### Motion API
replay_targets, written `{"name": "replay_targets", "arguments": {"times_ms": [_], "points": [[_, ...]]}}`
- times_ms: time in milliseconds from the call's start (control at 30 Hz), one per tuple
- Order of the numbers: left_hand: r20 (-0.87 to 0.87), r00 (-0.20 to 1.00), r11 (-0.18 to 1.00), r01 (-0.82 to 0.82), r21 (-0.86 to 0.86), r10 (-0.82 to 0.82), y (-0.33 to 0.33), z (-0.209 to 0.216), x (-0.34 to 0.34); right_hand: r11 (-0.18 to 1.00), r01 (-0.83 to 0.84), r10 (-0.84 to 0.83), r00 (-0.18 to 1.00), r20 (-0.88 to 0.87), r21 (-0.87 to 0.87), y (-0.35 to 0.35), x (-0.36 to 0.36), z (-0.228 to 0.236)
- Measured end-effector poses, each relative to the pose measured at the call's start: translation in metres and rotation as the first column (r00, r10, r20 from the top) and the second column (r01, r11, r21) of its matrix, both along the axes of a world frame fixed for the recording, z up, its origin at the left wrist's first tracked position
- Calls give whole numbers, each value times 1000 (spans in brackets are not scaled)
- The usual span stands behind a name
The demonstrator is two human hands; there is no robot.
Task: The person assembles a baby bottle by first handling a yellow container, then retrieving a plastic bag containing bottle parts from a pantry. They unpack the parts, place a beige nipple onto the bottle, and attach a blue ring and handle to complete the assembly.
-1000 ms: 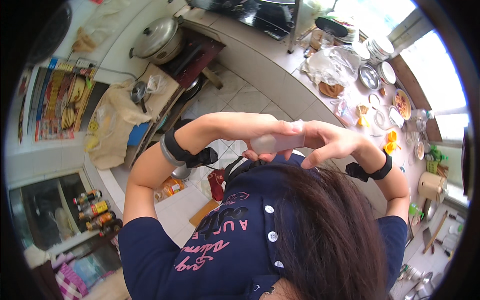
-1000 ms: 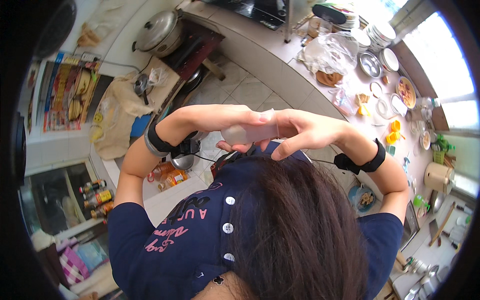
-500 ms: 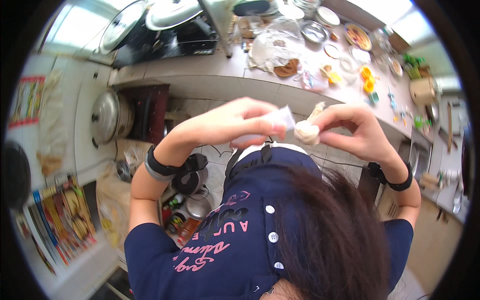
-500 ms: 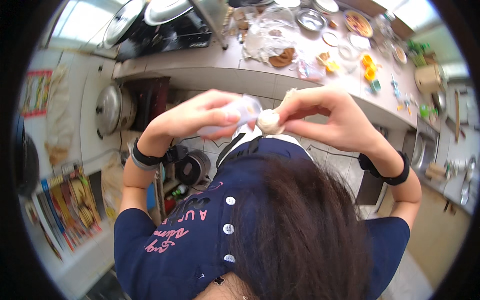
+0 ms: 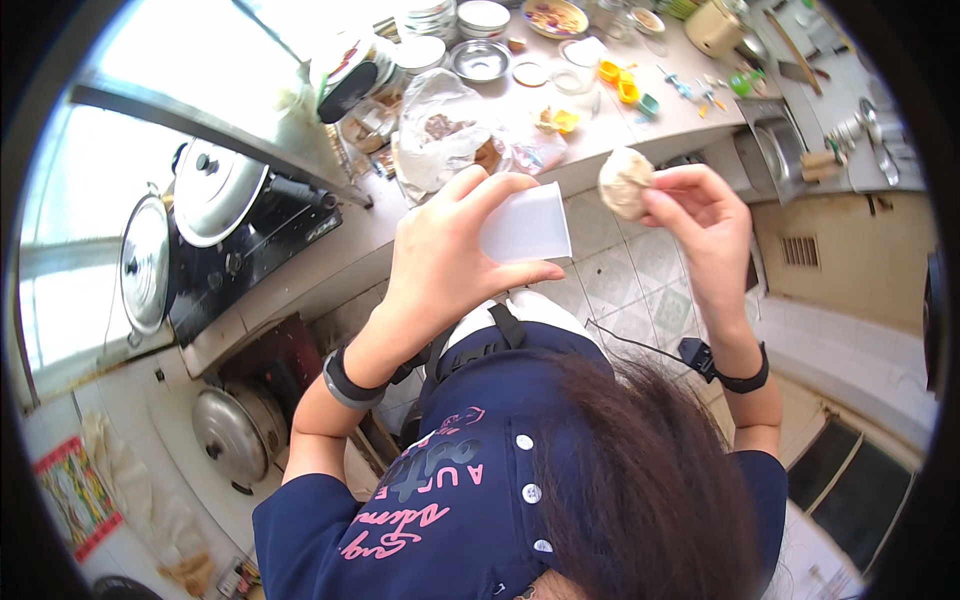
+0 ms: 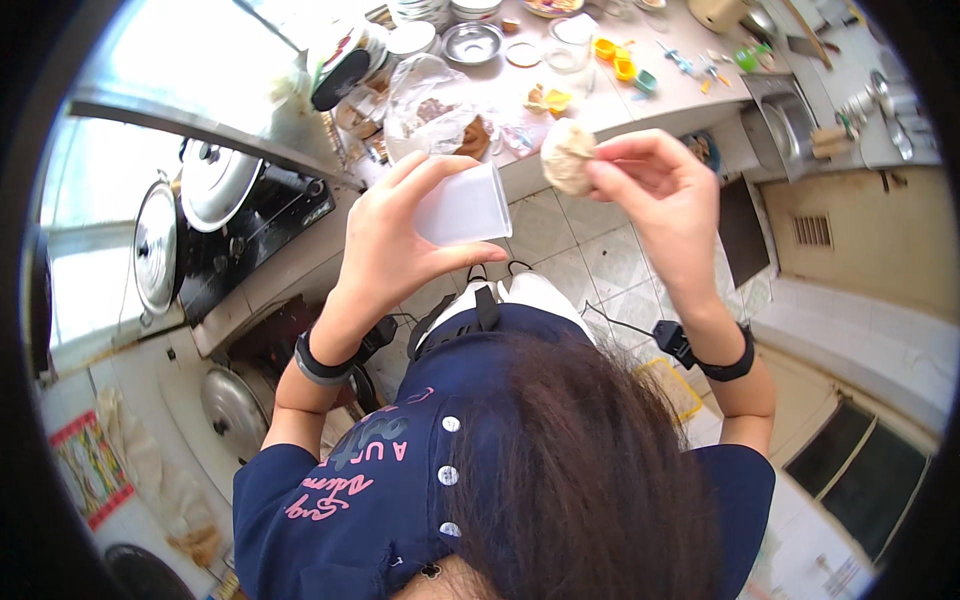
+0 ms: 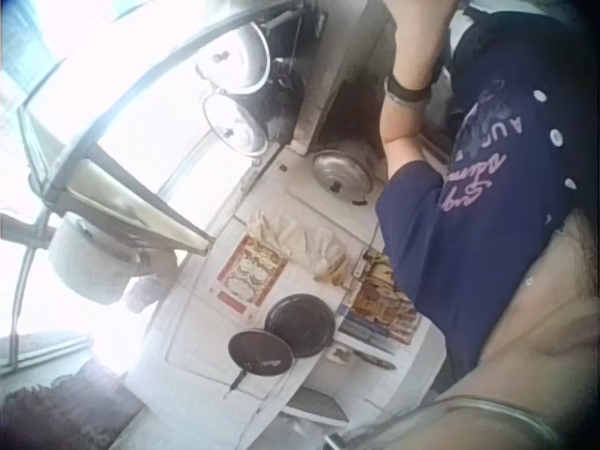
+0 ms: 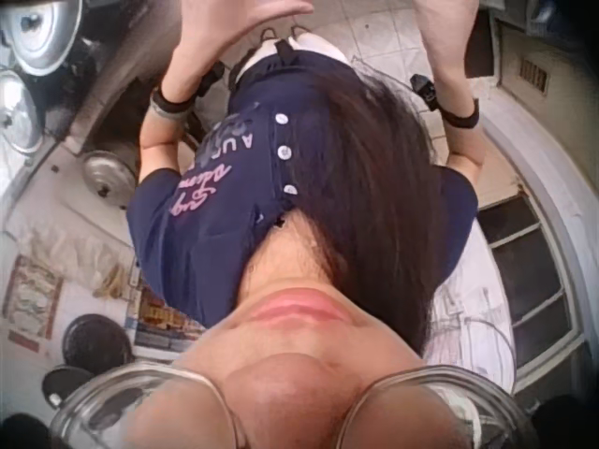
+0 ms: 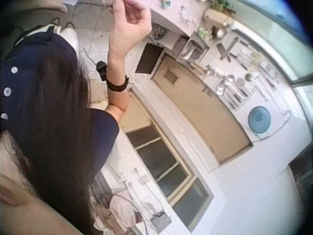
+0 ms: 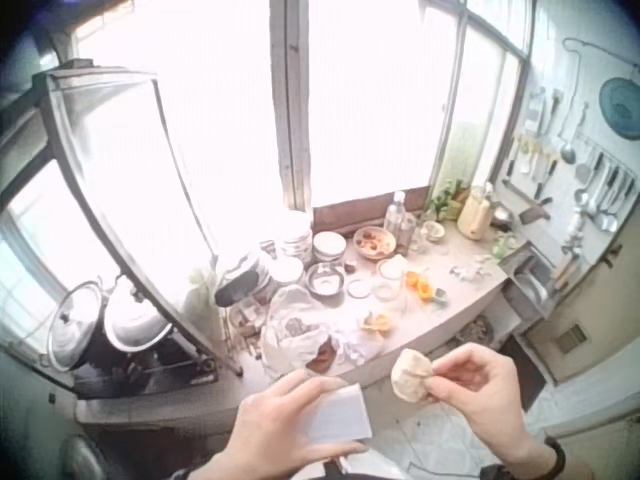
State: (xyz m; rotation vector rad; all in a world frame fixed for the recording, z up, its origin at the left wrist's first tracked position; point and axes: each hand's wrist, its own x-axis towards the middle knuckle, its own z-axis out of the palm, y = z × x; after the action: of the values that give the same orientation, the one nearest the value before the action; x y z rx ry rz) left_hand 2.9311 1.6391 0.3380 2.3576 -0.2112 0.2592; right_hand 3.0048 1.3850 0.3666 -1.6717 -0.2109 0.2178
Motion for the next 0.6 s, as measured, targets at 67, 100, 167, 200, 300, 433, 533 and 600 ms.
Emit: {"name": "replay_targets", "arguments": {"times_ms": [67, 100, 167, 200, 300, 433, 533, 600], "points": [[34, 998, 999, 54, -7, -54, -5, -7, 6, 994, -86, 93, 988, -122, 61, 8, -15, -12], [51, 996, 997, 80, -10, -79, -8, -11, 9, 985, -136, 155, 971, -184, 109, 9, -23, -16], [74, 988, 988, 140, -63, -136, -14, -17, 13, 973, -67, 146, 921, -360, 223, 5, -33, -20], [41, 986, 982, 165, -88, -162, -16, -20, 14, 959, -35, 160, 887, -433, 281, 0, -36, -20], [18, 946, 928, 323, -188, -325, -18, -24, 20, 938, -91, 266, 808, -525, 335, -23, -43, -14], [130, 866, 803, 498, -327, -484, -29, -23, 32, 742, -146, 578, 634, -514, 655, -56, -47, -7], [206, 825, 760, 565, -320, -527, -50, -18, 41, 567, -133, 731, 535, -423, 813, -74, -51, -12], [219, 776, 700, 629, -339, -591, -72, -15, 45, 484, -131, 779, 516, -358, 865, -83, -51, -20]]}}
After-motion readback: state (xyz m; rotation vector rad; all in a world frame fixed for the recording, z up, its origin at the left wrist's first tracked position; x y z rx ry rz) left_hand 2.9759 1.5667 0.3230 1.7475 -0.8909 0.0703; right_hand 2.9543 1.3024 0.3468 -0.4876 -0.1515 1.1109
